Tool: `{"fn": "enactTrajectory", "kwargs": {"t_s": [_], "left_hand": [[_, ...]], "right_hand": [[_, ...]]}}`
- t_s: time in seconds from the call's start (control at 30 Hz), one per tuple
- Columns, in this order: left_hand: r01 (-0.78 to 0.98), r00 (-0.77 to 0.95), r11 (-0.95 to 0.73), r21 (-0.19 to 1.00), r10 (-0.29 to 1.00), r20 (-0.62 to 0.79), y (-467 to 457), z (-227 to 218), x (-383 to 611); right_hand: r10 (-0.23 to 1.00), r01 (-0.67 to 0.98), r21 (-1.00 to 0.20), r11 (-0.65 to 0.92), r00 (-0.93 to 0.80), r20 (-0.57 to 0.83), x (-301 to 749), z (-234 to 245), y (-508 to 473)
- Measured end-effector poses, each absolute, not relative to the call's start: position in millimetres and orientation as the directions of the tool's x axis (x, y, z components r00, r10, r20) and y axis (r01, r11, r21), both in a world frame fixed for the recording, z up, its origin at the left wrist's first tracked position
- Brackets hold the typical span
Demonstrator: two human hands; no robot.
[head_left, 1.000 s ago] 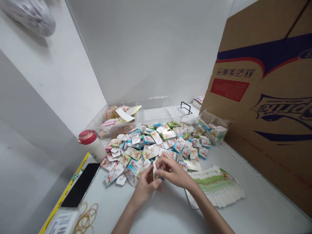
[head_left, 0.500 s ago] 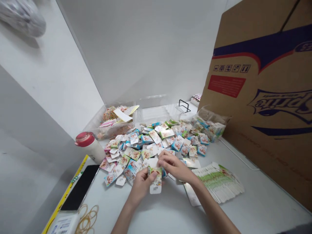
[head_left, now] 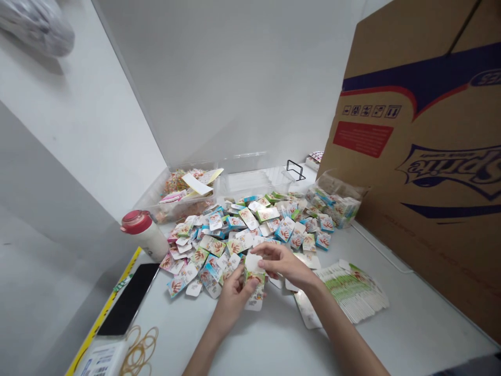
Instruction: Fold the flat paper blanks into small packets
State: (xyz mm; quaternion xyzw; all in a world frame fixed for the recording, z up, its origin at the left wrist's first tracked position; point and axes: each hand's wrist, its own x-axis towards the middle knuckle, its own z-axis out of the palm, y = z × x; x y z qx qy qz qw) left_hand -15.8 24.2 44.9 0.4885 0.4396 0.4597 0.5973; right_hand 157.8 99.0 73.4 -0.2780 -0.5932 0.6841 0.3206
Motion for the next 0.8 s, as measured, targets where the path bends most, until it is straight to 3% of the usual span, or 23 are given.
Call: {"fn": "enactTrajectory", "kwargs": {"t_s": [0.4,0.6,0.8], "left_hand": [[-0.142,-0.030,0.013,0.990,0.999,-0.017,8.6,50.0,2.7],[0.032,-0.085,-0.039,0.999,0.996,0.042,10.9,37.1,-1.6],[0.010,-0.126,-0.050,0.999,0.991,0.051,13.4,37.6,-0.8]], "right_hand": [[0.749,-0.084,-0.969,-0.232,-0.651,-0.122,153.8,69.6,96.0],[0.712,-0.106,-0.988,-0.112,-0.702,-0.005,163.4,74.1,96.3],[0.741,-0.141,-0.983,-0.115,-0.672,0.010,160.5,76.0,93.5]]}}
